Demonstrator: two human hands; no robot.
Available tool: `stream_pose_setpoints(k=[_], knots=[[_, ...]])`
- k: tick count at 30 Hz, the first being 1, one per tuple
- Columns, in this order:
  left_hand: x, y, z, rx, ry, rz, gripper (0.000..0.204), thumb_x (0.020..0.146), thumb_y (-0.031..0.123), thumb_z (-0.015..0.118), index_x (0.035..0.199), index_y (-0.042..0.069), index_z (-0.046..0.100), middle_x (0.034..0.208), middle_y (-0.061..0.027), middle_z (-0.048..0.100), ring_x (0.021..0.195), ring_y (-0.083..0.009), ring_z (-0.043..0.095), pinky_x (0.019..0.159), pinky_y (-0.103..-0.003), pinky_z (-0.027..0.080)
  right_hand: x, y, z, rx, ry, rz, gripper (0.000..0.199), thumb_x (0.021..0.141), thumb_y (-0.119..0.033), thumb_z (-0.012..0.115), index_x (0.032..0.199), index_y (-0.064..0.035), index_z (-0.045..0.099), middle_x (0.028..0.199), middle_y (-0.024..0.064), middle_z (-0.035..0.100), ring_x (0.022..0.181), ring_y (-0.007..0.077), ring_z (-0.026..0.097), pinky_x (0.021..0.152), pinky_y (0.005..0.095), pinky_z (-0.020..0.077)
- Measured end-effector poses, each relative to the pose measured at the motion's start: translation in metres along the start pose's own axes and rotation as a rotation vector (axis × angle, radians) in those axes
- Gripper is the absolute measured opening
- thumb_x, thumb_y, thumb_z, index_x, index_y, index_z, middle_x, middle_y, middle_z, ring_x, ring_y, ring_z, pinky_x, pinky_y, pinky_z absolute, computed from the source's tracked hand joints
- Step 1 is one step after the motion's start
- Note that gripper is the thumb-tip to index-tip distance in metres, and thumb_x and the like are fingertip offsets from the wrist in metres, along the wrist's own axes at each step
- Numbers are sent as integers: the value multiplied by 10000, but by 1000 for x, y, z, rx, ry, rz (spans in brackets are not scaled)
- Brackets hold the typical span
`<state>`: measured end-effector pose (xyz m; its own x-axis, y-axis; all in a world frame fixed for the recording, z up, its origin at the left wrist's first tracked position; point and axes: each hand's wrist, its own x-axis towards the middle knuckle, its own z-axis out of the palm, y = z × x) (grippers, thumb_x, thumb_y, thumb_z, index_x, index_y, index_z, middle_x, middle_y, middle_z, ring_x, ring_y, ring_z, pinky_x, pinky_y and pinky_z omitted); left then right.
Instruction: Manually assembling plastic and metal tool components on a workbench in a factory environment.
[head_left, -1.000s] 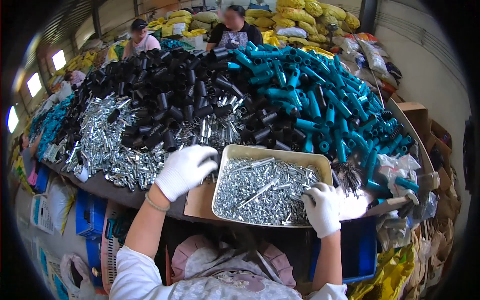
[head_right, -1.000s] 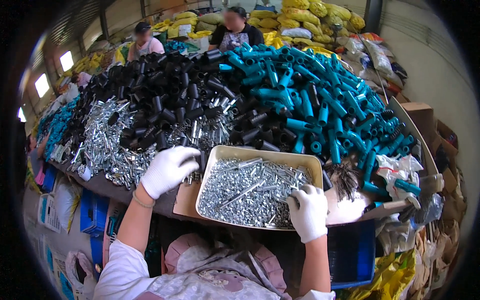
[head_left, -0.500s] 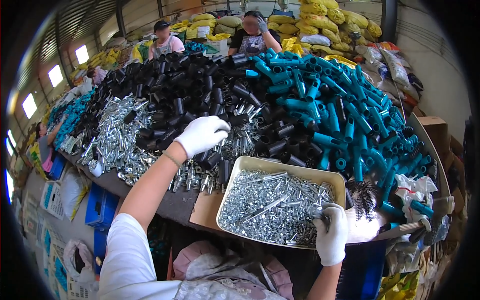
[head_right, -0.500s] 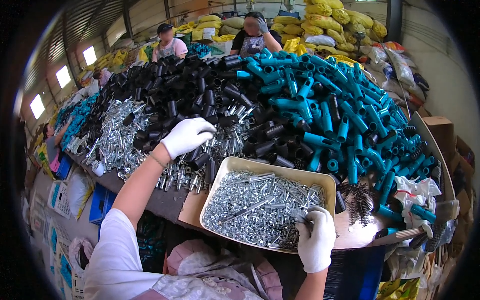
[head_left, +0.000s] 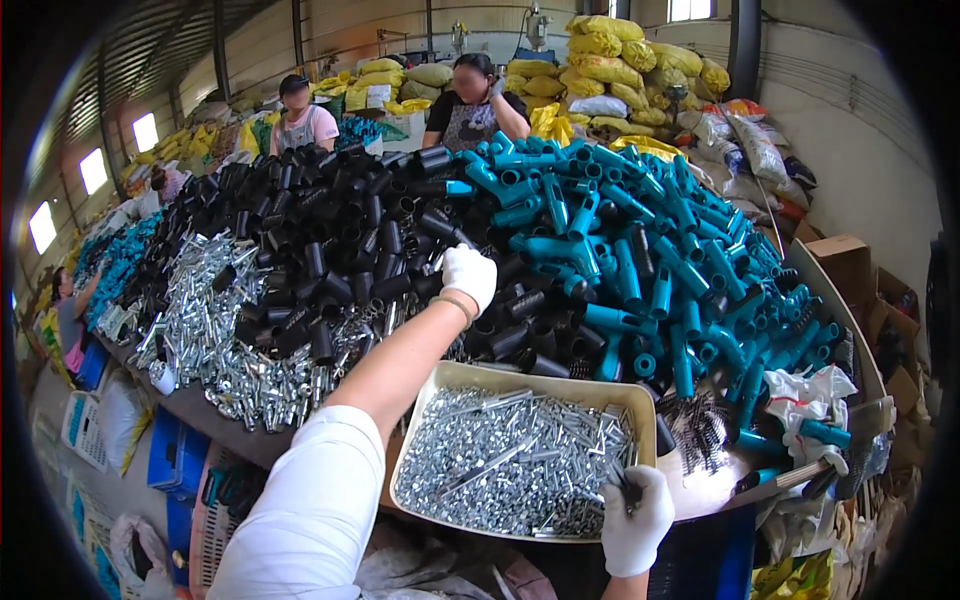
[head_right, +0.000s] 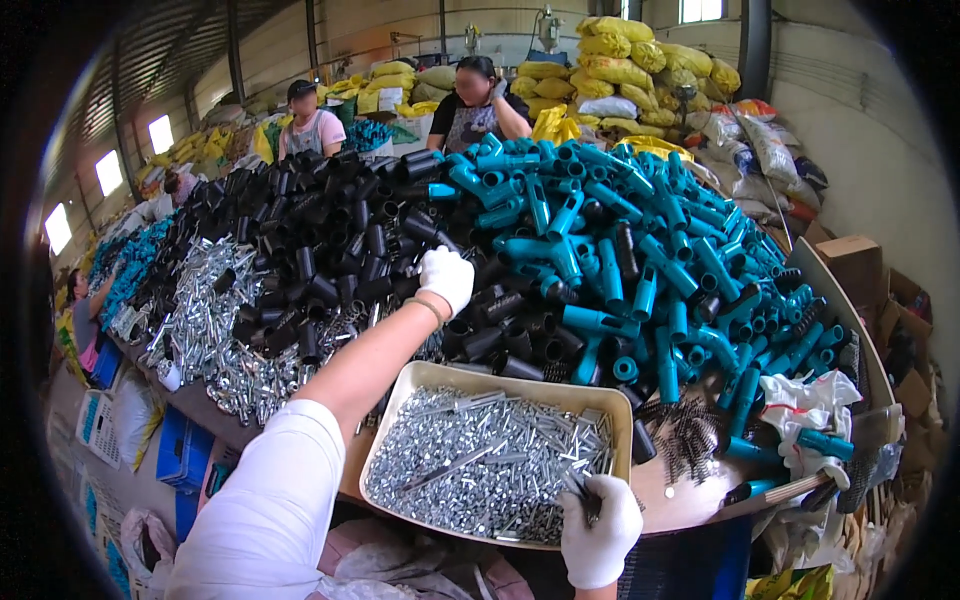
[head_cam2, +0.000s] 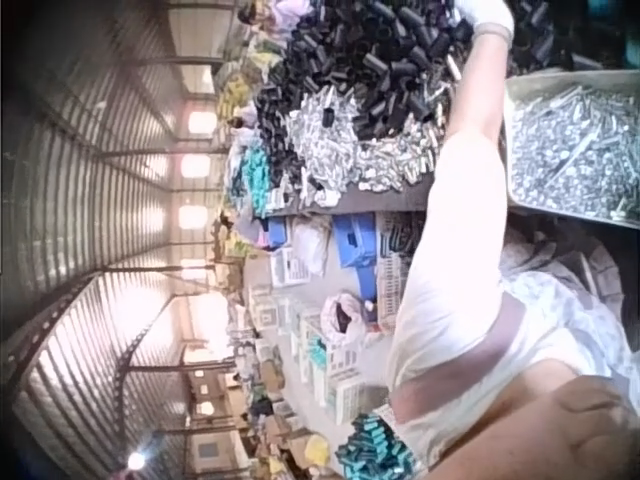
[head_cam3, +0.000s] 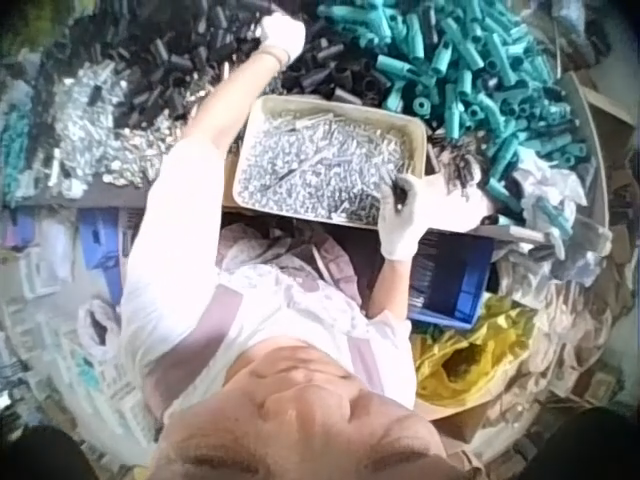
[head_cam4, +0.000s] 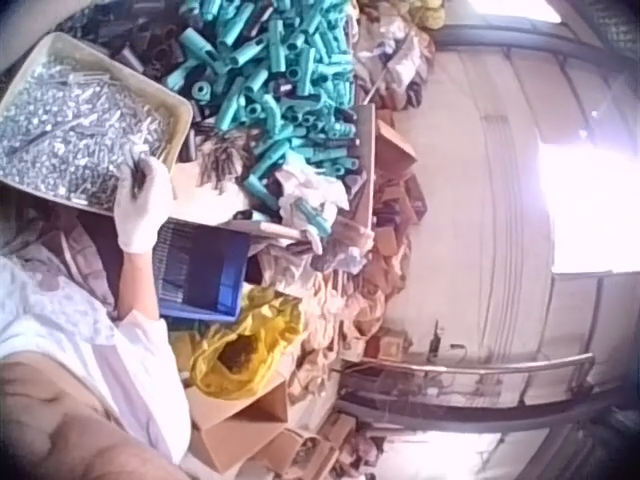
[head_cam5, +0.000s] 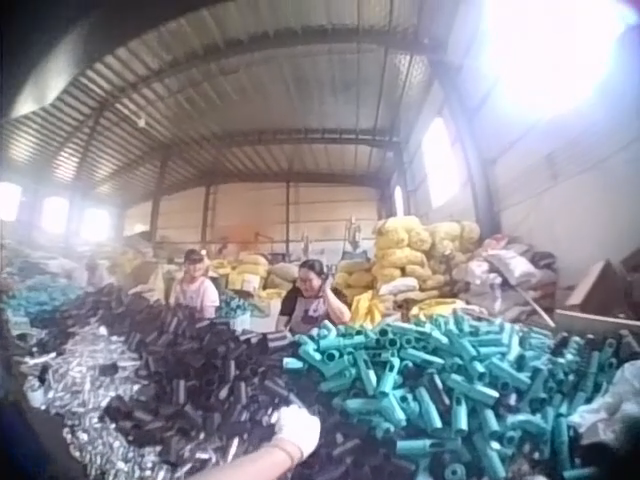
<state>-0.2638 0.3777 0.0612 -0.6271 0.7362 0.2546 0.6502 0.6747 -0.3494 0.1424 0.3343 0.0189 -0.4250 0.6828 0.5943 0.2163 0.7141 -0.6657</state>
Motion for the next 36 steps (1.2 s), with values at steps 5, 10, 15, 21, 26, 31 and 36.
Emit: stream_pose_setpoints(k=[5,10,15,21,26,31,36], knots=[[6,0,1,-95,31,-115,226,921,225,580,996,162,783,1106,-57,717,1114,-261,612,862,-419,477,-3,-5,0,-10,34,43,295,752,26,762,992,7,590,826,104,598,709,206,580,688,296,486],[-4,-23,-13,-230,353,0,192,797,199,615,829,68,751,1033,-120,642,991,-333,591,831,-445,514,-1,3,-1,55,56,48,316,716,4,793,961,-3,593,823,140,616,720,298,628,681,352,503],[-17,-44,-25,-335,387,35,150,802,209,648,788,100,750,1035,-120,652,996,-334,604,837,-453,520,10,1,7,40,93,-43,280,753,-3,792,976,-11,622,813,127,639,696,265,642,670,337,518],[-18,-31,-11,-191,197,86,161,829,216,649,913,144,766,1058,-119,680,1028,-321,619,860,-440,526,4,-2,6,18,48,-6,271,781,41,748,1002,-5,598,814,112,626,726,232,622,709,323,508],[-1,-2,2,-117,-10,20,239,885,184,559,962,137,780,1021,-110,755,990,-302,702,809,-434,536,1,-2,4,-7,41,-19,268,774,14,766,991,-11,611,811,112,628,708,239,620,688,321,507],[18,9,-7,-247,-191,-107,225,916,166,596,1053,154,774,1093,-55,755,1023,-267,716,799,-454,516,3,-4,1,13,36,6,276,768,12,771,989,0,607,805,115,629,693,240,618,684,322,507],[8,-1,-17,-227,-227,-59,261,874,188,605,1073,135,766,1118,-88,746,1058,-269,707,811,-455,521,4,-4,3,26,64,3,268,767,33,759,984,4,605,795,117,627,694,239,619,690,322,509]])
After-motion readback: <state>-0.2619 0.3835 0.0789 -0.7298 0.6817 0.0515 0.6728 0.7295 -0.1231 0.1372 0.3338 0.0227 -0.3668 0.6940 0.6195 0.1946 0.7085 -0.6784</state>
